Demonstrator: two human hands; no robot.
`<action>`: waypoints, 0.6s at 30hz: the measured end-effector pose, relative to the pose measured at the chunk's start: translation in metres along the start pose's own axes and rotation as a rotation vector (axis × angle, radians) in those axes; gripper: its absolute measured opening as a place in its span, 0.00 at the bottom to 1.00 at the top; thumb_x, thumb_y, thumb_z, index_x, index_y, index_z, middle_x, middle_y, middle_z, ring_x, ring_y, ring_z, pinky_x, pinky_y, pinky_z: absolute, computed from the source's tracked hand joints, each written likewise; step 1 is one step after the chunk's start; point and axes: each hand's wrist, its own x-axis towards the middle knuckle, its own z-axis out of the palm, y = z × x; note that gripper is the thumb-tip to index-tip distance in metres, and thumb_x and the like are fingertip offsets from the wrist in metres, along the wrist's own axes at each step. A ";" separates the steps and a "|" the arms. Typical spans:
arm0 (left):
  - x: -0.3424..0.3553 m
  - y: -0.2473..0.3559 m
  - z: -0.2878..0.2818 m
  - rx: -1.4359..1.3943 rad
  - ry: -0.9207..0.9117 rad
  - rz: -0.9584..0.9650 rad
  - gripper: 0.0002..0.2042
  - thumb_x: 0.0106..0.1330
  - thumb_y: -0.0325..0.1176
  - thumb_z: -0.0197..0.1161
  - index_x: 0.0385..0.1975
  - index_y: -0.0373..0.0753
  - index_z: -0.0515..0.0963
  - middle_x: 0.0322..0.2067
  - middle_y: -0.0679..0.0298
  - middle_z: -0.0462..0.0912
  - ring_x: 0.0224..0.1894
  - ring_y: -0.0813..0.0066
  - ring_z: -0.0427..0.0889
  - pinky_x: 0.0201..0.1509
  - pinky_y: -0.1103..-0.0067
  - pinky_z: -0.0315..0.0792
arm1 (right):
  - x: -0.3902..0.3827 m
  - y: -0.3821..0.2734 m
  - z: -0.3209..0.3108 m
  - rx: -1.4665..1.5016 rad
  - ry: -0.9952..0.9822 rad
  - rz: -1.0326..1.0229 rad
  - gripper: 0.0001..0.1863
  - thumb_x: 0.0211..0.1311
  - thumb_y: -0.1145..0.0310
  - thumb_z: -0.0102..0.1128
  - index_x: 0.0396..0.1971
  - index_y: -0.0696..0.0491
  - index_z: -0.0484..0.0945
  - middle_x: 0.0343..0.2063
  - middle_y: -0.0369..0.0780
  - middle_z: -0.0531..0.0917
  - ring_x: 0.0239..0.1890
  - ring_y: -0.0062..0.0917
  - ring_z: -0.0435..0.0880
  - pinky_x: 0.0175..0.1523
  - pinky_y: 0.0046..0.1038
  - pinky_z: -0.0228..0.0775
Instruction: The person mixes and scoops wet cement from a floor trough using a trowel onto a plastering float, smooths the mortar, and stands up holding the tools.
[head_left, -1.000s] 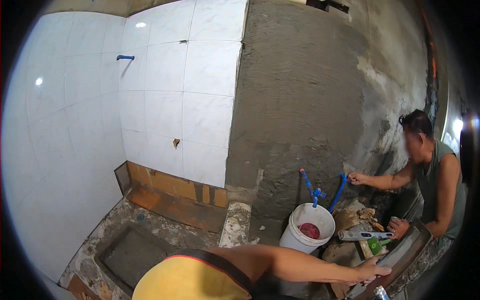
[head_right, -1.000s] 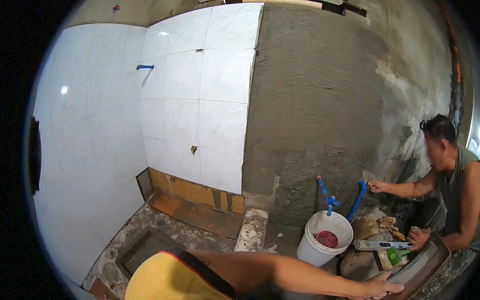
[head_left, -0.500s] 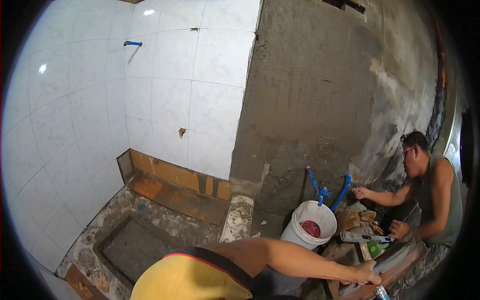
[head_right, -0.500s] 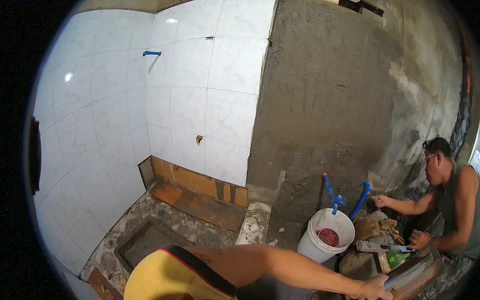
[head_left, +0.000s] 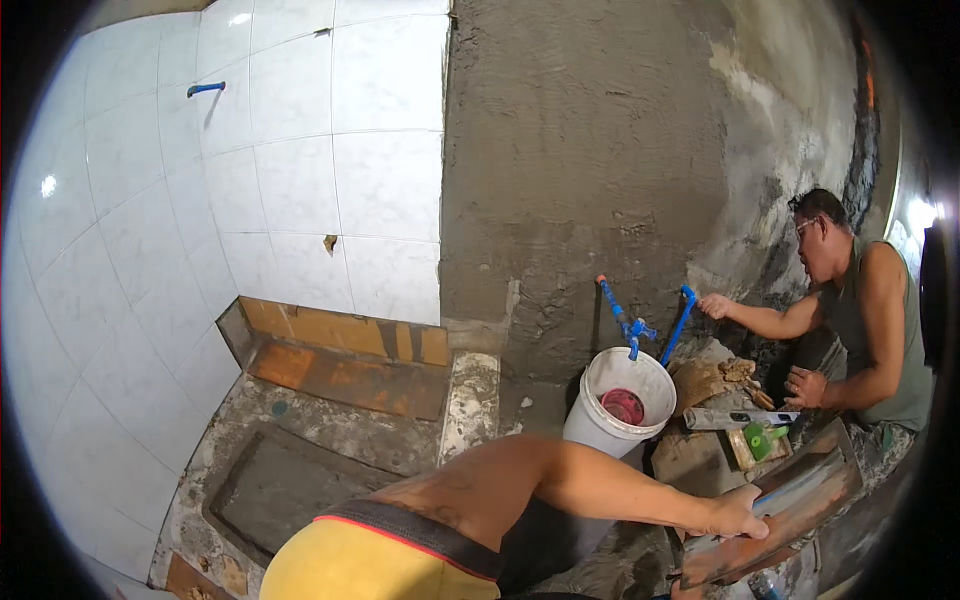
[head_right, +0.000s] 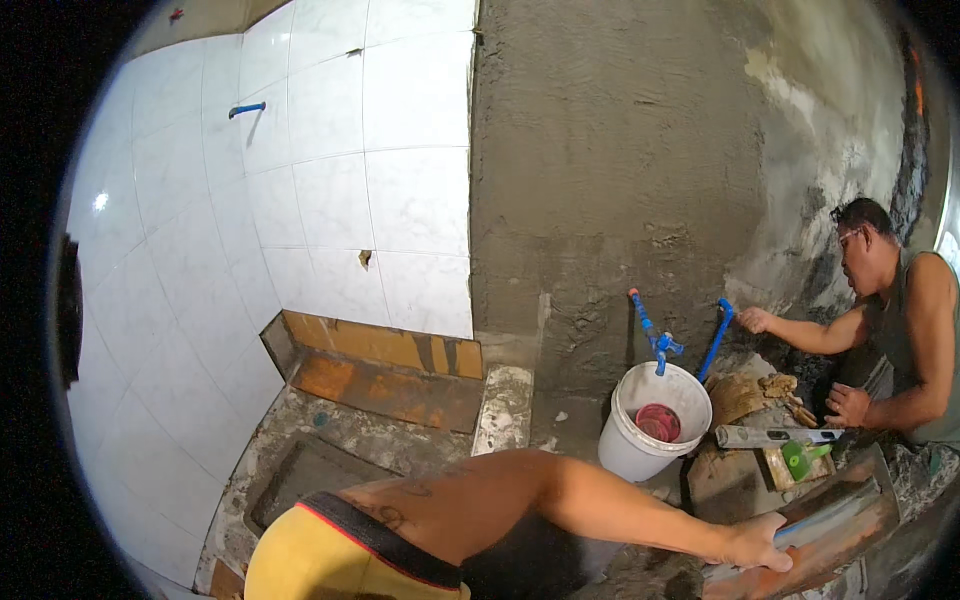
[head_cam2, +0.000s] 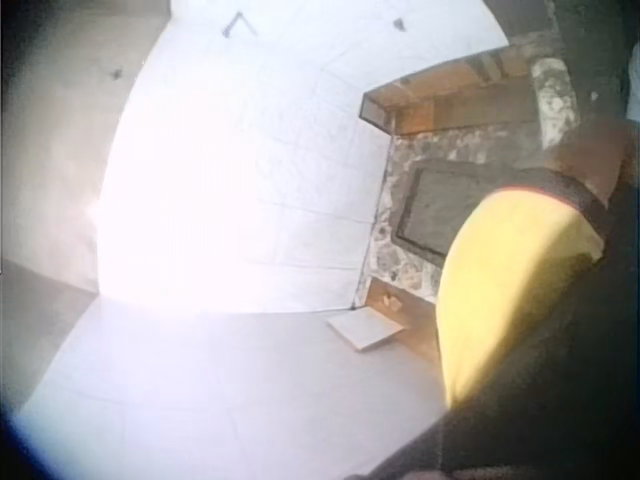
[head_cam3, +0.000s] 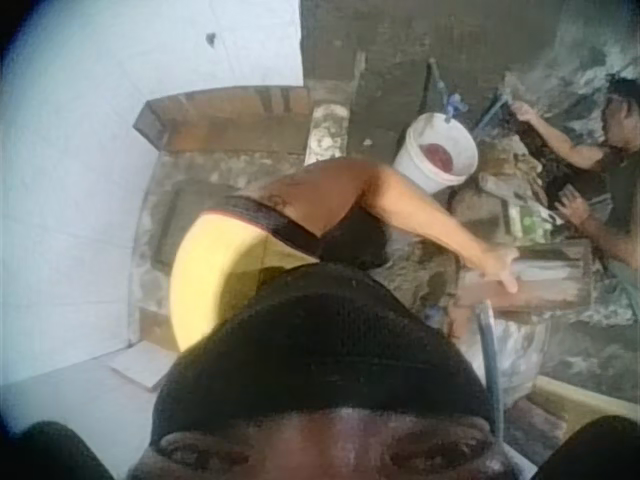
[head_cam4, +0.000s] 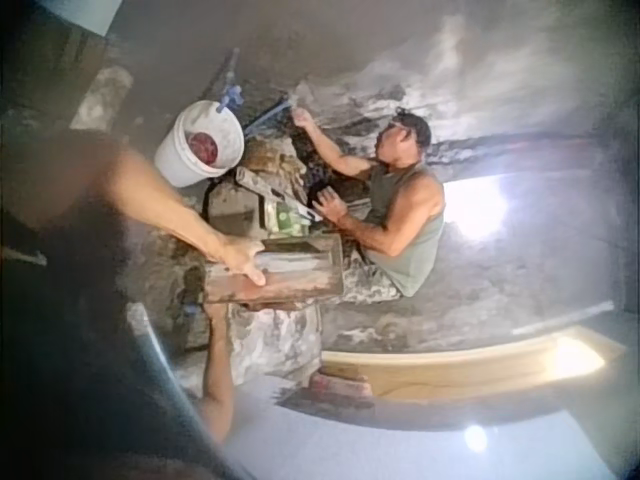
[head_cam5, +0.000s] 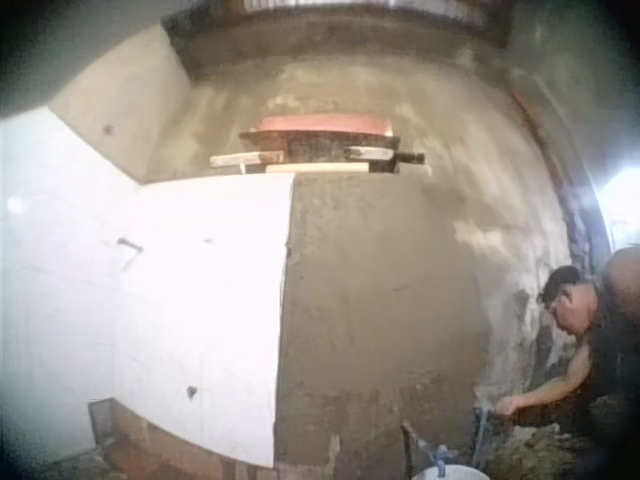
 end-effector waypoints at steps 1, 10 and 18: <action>0.000 0.001 -0.001 0.033 -0.026 0.038 0.21 0.49 0.40 0.70 0.36 0.36 0.71 0.23 0.66 0.72 0.19 0.78 0.71 0.17 0.77 0.65 | 0.002 0.000 0.000 -0.010 0.001 0.015 0.10 0.63 0.63 0.53 0.34 0.53 0.78 0.30 0.44 0.78 0.31 0.35 0.77 0.36 0.38 0.66; 0.028 -0.019 0.026 0.151 0.073 0.066 0.40 0.46 0.44 0.73 0.56 0.24 0.65 0.50 0.47 0.75 0.54 0.58 0.73 0.61 0.68 0.68 | -0.040 0.030 0.000 -0.020 0.128 0.123 0.19 0.65 0.58 0.54 0.49 0.54 0.77 0.47 0.48 0.78 0.48 0.41 0.77 0.54 0.39 0.67; 0.027 -0.017 -0.009 0.201 0.019 0.197 0.23 0.48 0.41 0.72 0.38 0.29 0.79 0.34 0.53 0.84 0.38 0.65 0.82 0.46 0.71 0.74 | -0.022 -0.032 0.000 -0.051 0.120 0.180 0.17 0.62 0.57 0.58 0.44 0.52 0.80 0.43 0.53 0.79 0.47 0.51 0.76 0.55 0.42 0.69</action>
